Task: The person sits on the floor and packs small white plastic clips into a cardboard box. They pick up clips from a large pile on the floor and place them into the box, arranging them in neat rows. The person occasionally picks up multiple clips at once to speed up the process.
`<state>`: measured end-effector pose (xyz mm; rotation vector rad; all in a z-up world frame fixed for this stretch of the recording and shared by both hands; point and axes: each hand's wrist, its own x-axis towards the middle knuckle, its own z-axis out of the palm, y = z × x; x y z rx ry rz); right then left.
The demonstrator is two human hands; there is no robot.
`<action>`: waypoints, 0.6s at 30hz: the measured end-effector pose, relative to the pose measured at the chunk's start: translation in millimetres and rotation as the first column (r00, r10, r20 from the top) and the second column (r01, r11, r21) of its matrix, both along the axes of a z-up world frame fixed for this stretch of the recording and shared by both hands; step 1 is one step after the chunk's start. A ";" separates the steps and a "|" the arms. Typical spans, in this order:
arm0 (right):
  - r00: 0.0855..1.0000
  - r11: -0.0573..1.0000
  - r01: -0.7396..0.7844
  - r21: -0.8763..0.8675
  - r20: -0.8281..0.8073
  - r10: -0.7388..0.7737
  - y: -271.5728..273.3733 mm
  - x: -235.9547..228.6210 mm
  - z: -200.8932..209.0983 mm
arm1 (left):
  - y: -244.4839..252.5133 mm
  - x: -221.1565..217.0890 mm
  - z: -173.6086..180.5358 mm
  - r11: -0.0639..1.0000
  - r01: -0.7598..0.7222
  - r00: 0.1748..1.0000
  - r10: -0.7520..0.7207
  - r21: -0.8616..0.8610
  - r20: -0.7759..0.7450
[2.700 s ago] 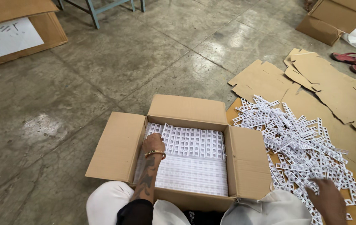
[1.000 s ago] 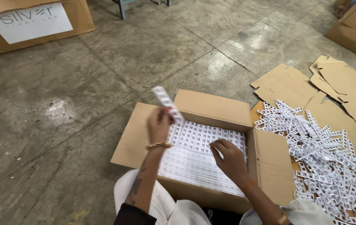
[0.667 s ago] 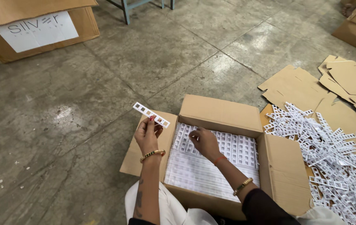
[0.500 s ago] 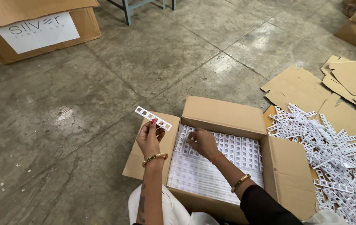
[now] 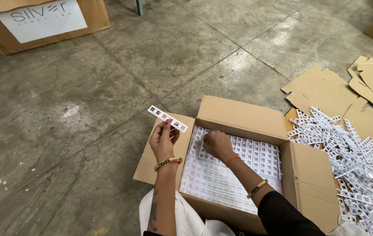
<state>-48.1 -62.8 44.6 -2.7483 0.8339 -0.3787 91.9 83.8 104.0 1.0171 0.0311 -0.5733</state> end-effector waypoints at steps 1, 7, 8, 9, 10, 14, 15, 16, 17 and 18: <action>1.000 1.000 -0.005 -0.022 -0.005 0.005 0.0 -0.9 0.5 | 0.6 -1.2 1.8 1.000 0.003 1.000 -0.003 0.008 0.005; 0.999 1.000 0.014 0.012 -0.029 -0.013 0.5 -1.3 2.6 | 2.7 -2.5 7.5 1.000 0.004 1.000 -0.005 0.014 0.009; 1.000 1.000 0.007 0.018 -0.010 -0.007 0.7 -1.2 2.5 | 2.4 -2.0 7.4 1.000 0.002 1.000 -0.002 0.007 0.006; 1.000 1.000 0.000 0.023 0.009 0.000 0.7 -1.7 2.5 | 2.3 -1.5 7.4 1.000 -0.001 1.000 0.001 0.000 0.003; 1.000 1.000 -0.007 0.028 0.027 0.007 0.7 -1.7 2.5 | 2.5 -1.4 7.4 1.000 0.002 1.000 -0.002 0.004 0.005; 0.993 0.997 0.067 0.047 -0.095 -0.063 -2.3 0.1 3.3 | 2.3 -1.3 7.3 1.000 0.004 1.000 -0.004 0.005 0.001; 0.992 0.998 0.063 0.024 -0.109 -0.060 -2.7 0.3 3.5 | 2.4 -1.3 6.7 1.000 0.001 1.000 -0.001 0.002 -0.002; 0.991 0.998 0.058 0.001 -0.123 -0.058 -3.1 0.6 3.7 | 2.4 -1.4 6.2 1.000 0.004 1.000 -0.004 0.001 -0.003; 0.990 0.998 0.060 -0.004 -0.125 -0.060 -2.8 0.3 3.7 | 2.6 -1.6 5.5 1.000 0.006 1.000 -0.006 0.001 -0.004; 0.990 0.998 0.060 -0.010 -0.127 -0.061 -2.7 0.2 3.6 | 2.8 -1.7 4.7 1.000 0.007 1.000 -0.006 0.000 -0.005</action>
